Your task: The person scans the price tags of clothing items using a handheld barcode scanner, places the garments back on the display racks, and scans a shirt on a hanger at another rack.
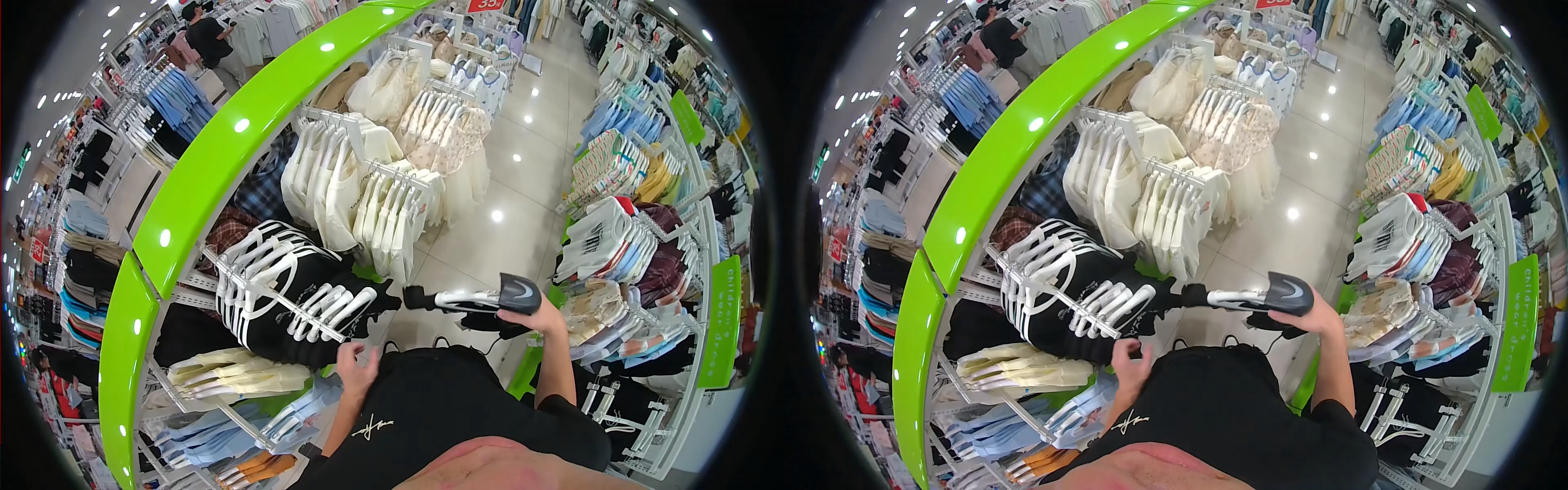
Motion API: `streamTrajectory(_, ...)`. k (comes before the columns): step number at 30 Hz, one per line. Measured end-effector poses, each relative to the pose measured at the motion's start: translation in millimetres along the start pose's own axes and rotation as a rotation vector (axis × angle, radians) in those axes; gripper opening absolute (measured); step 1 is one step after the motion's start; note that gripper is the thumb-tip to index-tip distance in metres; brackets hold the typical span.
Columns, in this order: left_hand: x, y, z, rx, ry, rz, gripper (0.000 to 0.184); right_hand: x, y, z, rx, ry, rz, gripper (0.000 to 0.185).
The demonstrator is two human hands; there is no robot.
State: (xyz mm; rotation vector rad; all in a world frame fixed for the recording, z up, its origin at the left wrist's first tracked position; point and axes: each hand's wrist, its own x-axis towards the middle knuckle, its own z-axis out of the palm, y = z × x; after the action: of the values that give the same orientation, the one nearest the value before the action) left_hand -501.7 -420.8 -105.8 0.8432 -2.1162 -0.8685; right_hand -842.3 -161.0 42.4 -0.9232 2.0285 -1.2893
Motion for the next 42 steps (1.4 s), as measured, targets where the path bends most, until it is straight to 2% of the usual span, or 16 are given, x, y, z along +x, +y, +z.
streamTrajectory(2,30,57,-2,-0.016,-0.097,0.149,0.058,5,-22,2,0.050,-0.175,-0.033,0.060)
streamTrajectory(4,60,97,-3,-0.012,-0.211,0.272,0.059,8,-37,-1,0.078,-0.396,0.066,0.050)
streamTrajectory(5,66,105,-1,-0.012,-0.267,0.335,0.060,10,-33,1,0.085,-0.442,-0.038,0.045)
streamTrajectory(8,68,94,15,-0.140,-0.509,0.284,0.049,11,-25,9,0.096,-0.469,-0.200,0.043)
streamTrajectory(11,60,81,30,-0.214,-0.566,0.225,0.037,12,-28,12,0.118,-0.461,-0.274,0.044)
streamTrajectory(13,63,92,28,-0.219,-0.504,0.228,0.028,12,-24,13,0.122,-0.460,-0.273,0.044)
streamTrajectory(16,69,94,22,-0.185,-0.492,0.248,0.026,6,-6,8,0.116,-0.484,-0.186,0.065)
streamTrajectory(19,77,94,14,-0.161,-0.476,0.273,0.022,3,-15,2,0.154,-0.399,-0.294,0.065)
streamTrajectory(22,87,93,7,-0.154,-0.463,0.270,0.022,-7,-13,-5,0.138,-0.372,-0.227,0.063)
streamTrajectory(26,99,99,-1,-0.201,-0.483,0.187,0.025,-6,-32,1,0.122,-0.473,-0.275,0.062)
streamTrajectory(29,110,102,0,-0.205,-0.418,0.153,0.027,-8,-39,11,-0.048,-0.565,-0.100,0.065)
streamTrajectory(33,120,102,5,-0.313,-0.265,-0.028,0.037,-14,-28,20,0.176,-0.319,-0.052,0.068)
streamTrajectory(34,125,101,5,-0.374,-0.233,0.003,0.044,-13,-18,22,0.213,-0.288,-0.091,0.068)
streamTrajectory(35,126,102,1,-0.449,-0.302,-0.109,0.046,-13,-12,18,0.239,-0.313,-0.041,0.067)
streamTrajectory(38,114,83,4,-0.625,-0.501,-0.314,0.036,-11,-14,8,0.302,-0.330,0.002,0.062)
streamTrajectory(42,102,61,-1,-0.518,-0.497,-0.312,0.021,-2,-20,-8,0.279,-0.303,-0.039,0.053)
